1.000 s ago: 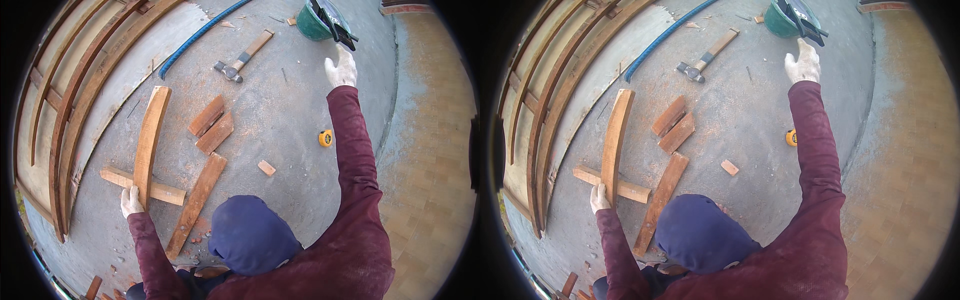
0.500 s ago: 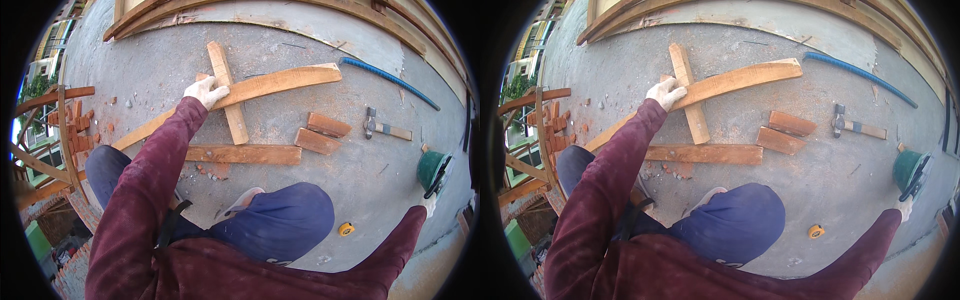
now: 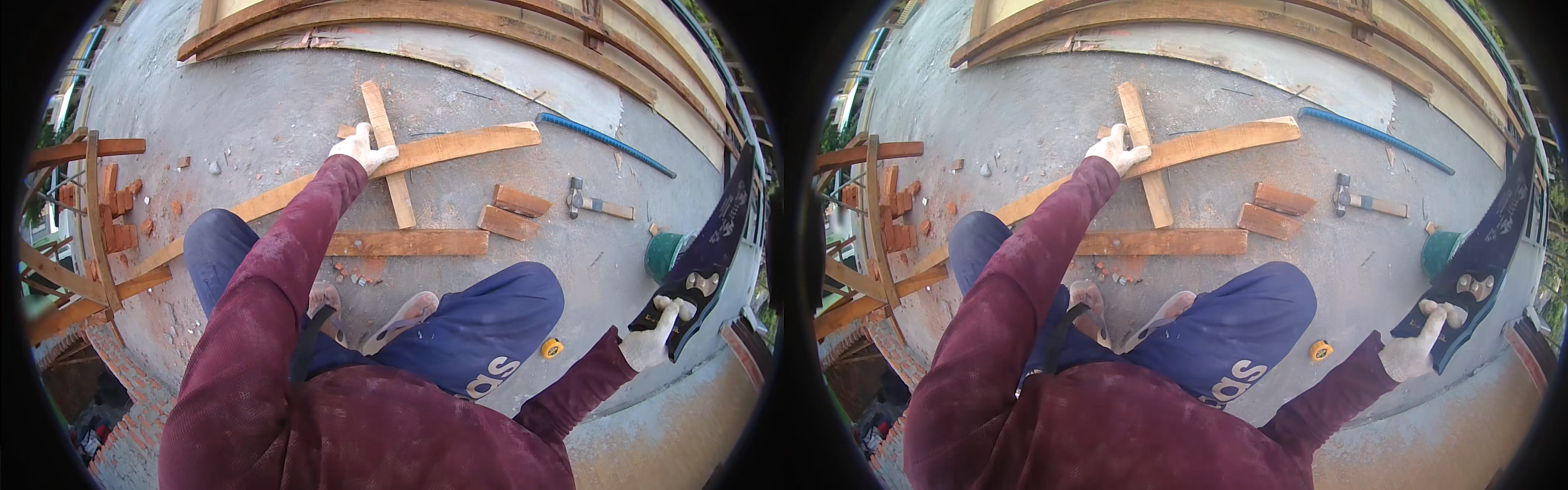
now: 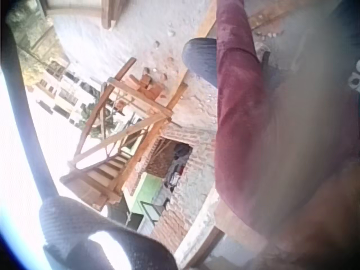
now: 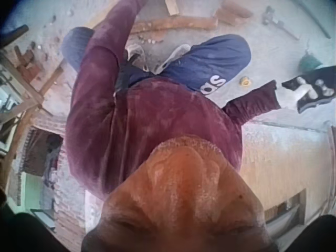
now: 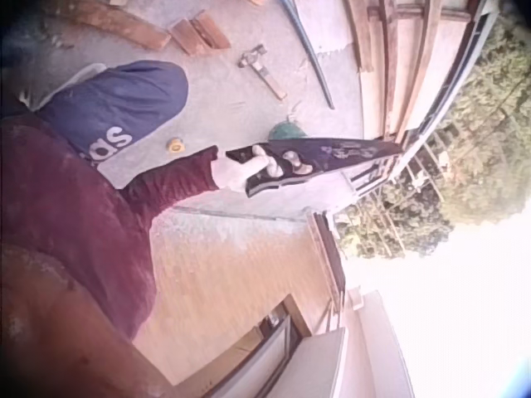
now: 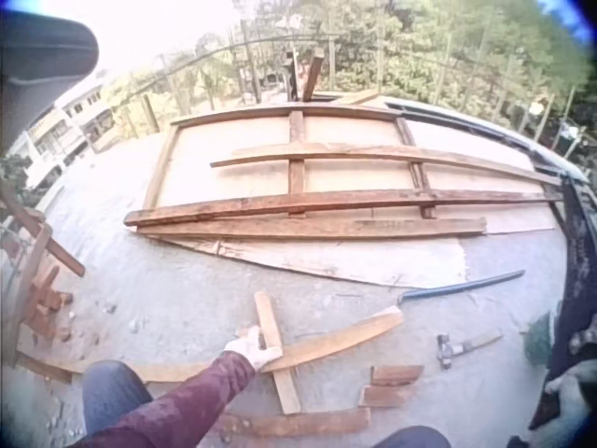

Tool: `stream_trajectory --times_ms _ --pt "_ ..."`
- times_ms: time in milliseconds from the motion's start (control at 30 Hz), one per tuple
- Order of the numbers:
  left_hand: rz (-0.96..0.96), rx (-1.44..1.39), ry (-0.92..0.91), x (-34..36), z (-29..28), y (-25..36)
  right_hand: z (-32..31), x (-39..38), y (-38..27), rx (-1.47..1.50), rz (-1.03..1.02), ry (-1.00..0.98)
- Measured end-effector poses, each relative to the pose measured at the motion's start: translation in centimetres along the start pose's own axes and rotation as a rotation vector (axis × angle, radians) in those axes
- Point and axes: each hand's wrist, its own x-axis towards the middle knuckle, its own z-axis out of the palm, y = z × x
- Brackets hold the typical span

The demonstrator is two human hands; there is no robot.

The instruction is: The person measures a wooden plank with a tape measure and marks it, then uses a hand saw to cut the plank into smaller pieces on a rooftop construction site.

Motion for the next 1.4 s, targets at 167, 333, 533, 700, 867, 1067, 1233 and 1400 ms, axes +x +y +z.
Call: stream_trajectory --times_ms 167,333,533,700,867,1067,1233,1400 --pt "0.043 -0.202 -0.001 1.2 0.2 -1.7 4.3 -8.7 -8.8 0.359 0.115 -0.334" --pt "0.006 -0.025 -0.083 0.2 -1.0 1.6 3.5 -17.0 -11.9 -0.004 0.219 -0.676" --pt "0.101 -0.005 -0.097 -0.7 -1.4 0.2 6.0 -24.0 -14.0 -0.284 0.244 -0.783" --pt "0.144 -0.035 -0.081 -0.1 -0.9 -0.4 6.6 -25.2 -17.0 -0.340 0.166 -0.808" --pt "0.186 -0.060 -0.084 1.2 -0.1 -1.0 5.9 -25.5 -14.6 -0.317 0.161 -0.780" --pt "0.173 -0.072 0.111 1.0 1.3 -1.0 4.5 -26.7 -10.3 -0.267 0.094 -0.854" --pt "0.153 0.192 0.287 0.1 0.6 -1.3 3.3 -26.4 -8.5 -0.206 0.019 -0.952" --pt "-0.031 0.093 0.130 -0.7 1.4 -0.1 2.6 -26.1 -7.2 -0.154 0.057 -0.974"
